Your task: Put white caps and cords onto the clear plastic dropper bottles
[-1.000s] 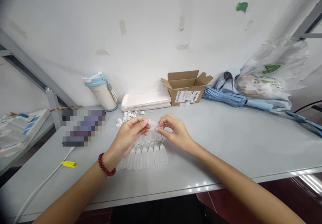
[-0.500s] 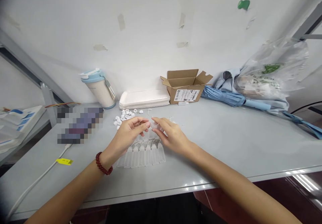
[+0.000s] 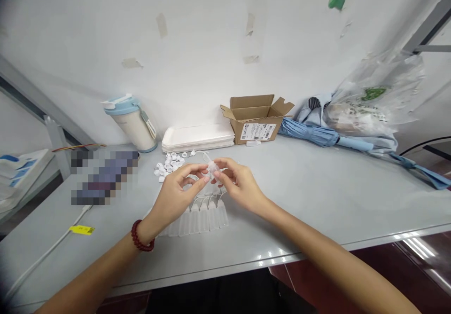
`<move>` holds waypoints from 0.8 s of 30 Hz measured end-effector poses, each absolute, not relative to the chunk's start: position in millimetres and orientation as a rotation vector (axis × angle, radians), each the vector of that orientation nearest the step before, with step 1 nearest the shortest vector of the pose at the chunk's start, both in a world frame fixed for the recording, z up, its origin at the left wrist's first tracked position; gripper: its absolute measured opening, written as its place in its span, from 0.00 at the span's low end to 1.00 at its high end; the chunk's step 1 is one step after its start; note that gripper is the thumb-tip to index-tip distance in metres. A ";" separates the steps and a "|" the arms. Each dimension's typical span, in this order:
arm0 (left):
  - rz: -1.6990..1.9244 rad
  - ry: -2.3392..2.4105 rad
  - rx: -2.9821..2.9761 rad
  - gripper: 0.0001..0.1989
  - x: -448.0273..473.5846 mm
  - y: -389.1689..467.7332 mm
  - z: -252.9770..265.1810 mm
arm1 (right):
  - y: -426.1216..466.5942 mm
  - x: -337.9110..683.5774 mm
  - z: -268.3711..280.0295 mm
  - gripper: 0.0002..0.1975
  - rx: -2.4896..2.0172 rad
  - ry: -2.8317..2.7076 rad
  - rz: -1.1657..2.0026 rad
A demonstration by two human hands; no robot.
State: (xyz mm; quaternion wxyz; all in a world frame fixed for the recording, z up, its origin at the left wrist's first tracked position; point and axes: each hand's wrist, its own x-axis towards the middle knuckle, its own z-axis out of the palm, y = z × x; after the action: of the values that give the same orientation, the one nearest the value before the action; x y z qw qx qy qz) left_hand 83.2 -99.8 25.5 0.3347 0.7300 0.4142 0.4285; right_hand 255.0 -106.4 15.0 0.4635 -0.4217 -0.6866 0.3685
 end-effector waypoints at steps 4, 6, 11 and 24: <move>1.262 1.040 2.290 0.11 84.5 -101.8 20.9 | -106.3 255.0 21.2 0.15 -0.961 -1.498 1.161; 1.340 1.009 2.433 0.12 85.1 -102.1 18.8 | -106.2 255.0 23.2 0.15 -0.923 -1.433 1.249; 1.401 0.955 2.546 0.14 87.0 -103.0 16.7 | -105.4 255.2 25.1 0.15 -0.873 -1.341 1.355; 1.359 0.916 2.529 0.17 86.9 -105.2 17.5 | -102.7 258.0 23.2 0.14 -0.808 -1.228 1.452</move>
State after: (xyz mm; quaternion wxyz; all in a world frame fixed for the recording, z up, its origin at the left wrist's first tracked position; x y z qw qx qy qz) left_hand 86.9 -105.2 17.5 0.0640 0.8374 0.3034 0.4501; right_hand 258.0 -102.7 23.2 0.5120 -0.3359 -0.5106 0.6036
